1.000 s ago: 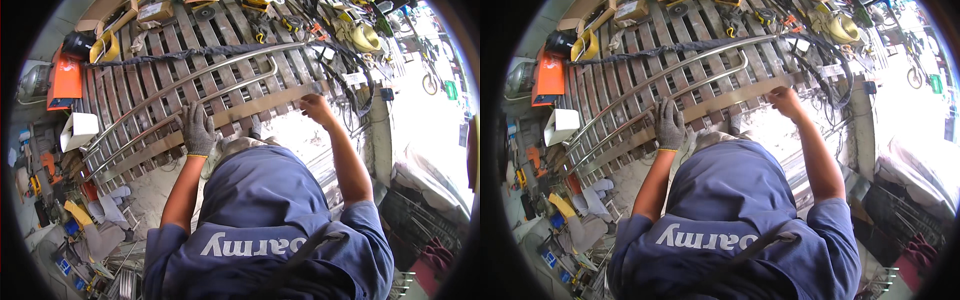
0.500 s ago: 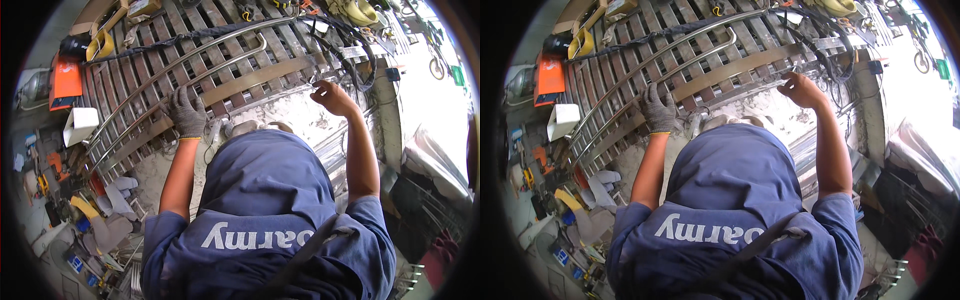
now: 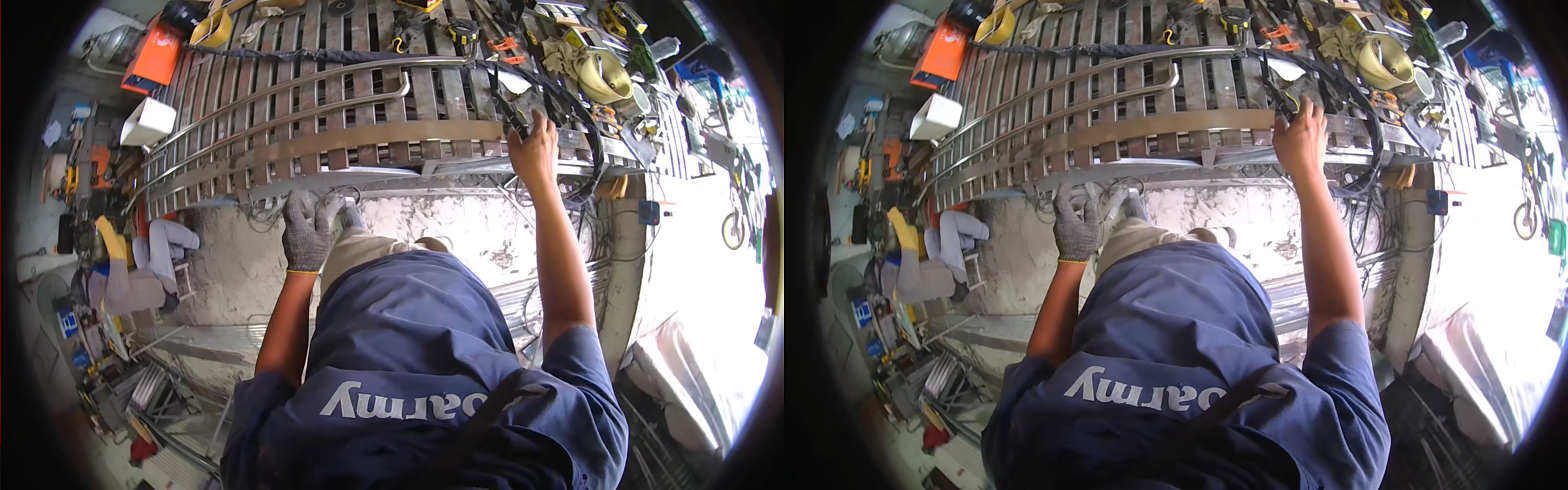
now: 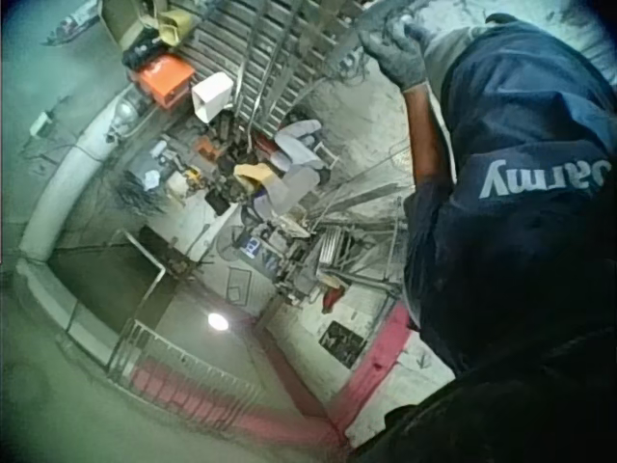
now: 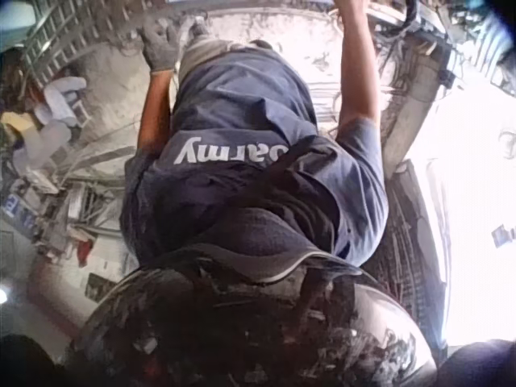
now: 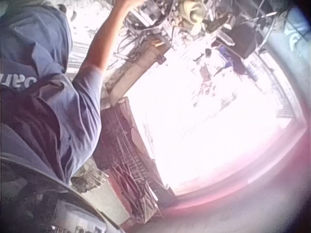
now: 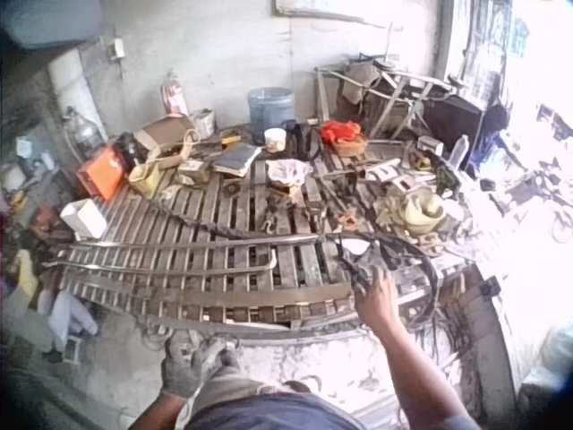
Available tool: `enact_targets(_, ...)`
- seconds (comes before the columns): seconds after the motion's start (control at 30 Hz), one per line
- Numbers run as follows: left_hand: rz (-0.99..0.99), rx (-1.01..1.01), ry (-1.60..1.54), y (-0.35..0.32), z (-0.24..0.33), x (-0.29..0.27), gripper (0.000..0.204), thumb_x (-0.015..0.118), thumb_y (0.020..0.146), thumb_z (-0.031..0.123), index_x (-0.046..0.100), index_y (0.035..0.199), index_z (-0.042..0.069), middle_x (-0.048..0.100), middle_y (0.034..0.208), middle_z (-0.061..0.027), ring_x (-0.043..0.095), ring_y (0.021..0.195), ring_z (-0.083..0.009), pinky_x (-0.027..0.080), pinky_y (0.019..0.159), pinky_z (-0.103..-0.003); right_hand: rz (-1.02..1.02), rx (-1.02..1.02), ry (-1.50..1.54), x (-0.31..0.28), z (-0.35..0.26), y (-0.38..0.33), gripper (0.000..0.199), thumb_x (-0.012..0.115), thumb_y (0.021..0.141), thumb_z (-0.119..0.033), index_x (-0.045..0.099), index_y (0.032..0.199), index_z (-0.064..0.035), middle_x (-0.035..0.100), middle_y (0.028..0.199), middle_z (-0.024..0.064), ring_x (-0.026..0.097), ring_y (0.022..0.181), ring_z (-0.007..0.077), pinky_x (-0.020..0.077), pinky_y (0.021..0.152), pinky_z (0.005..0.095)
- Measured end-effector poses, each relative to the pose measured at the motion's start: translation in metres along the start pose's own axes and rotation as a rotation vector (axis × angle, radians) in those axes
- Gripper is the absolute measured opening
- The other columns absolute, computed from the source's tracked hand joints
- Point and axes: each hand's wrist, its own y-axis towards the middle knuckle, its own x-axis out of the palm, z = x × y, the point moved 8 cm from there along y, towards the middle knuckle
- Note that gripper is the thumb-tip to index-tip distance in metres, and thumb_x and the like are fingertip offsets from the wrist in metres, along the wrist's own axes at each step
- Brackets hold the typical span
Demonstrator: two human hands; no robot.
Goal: Welding sections of a stainless steel rail or frame in a workshop.
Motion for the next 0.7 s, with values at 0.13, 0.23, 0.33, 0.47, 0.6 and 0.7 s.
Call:
enact_targets(0.13,-0.045,0.047,0.034,-0.040,0.025,-0.015,0.071,0.070,0.101,0.028,0.041,0.159,0.001,0.058,0.148,-0.0276,0.062,0.130,-0.0446,0.052,0.107,-0.051,-0.193,0.041,-0.111,0.025,0.008,0.031,0.068,0.081,0.091,-0.028,0.048,0.143,-0.0012,0.065,0.133,0.0266,0.063,0.128,0.0458,0.0540,0.106,0.0556)
enact_targets(0.23,-0.014,0.113,0.109,-0.065,0.015,-0.021,0.067,0.069,0.099,0.027,0.047,0.157,0.002,0.058,0.148,-0.0273,0.052,0.140,-0.0484,0.041,0.118,-0.056,-0.395,0.062,-0.196,0.047,0.005,0.049,0.068,0.084,0.090,-0.030,0.049,0.140,-0.0003,0.068,0.130,0.0266,0.068,0.124,0.0466,0.0580,0.102,0.0529)
enact_targets(0.33,0.012,0.161,0.191,-0.073,0.017,-0.028,0.053,0.069,0.100,0.027,0.060,0.146,0.002,0.064,0.143,-0.0245,0.058,0.130,-0.0455,0.045,0.113,-0.054,-0.441,0.085,-0.208,0.066,0.014,0.055,0.071,0.087,0.088,-0.030,0.049,0.141,0.0005,0.071,0.130,0.0280,0.070,0.125,0.0436,0.0589,0.104,0.0491)
enact_targets(0.47,0.066,0.240,0.255,-0.062,0.037,-0.029,0.050,0.069,0.100,0.026,0.062,0.144,0.002,0.066,0.140,-0.0233,0.059,0.130,-0.0444,0.044,0.114,-0.054,-0.495,0.097,-0.207,0.078,0.032,0.056,0.076,0.080,0.093,-0.030,0.042,0.152,-0.0017,0.074,0.123,0.0293,0.071,0.120,0.0458,0.0585,0.100,0.0531)
enact_targets(0.6,0.003,0.319,0.243,-0.023,0.035,-0.004,0.048,0.067,0.101,0.027,0.063,0.143,0.005,0.065,0.141,-0.0204,0.057,0.134,-0.0419,0.040,0.118,-0.055,-0.378,0.090,-0.088,0.047,0.017,0.045,0.075,0.074,0.090,-0.011,0.038,0.156,-0.0010,0.075,0.119,0.0302,0.072,0.112,0.0492,0.0581,0.096,0.0545)
enact_targets(0.7,-0.028,0.315,0.117,0.038,0.052,0.016,0.047,0.068,0.100,0.030,0.065,0.142,0.010,0.066,0.137,-0.0173,0.058,0.131,-0.0403,0.039,0.119,-0.057,-0.200,0.027,0.027,0.032,0.019,0.037,0.074,0.070,0.087,0.001,0.038,0.154,0.0022,0.070,0.117,0.0326,0.072,0.106,0.0525,0.0589,0.091,0.0558)
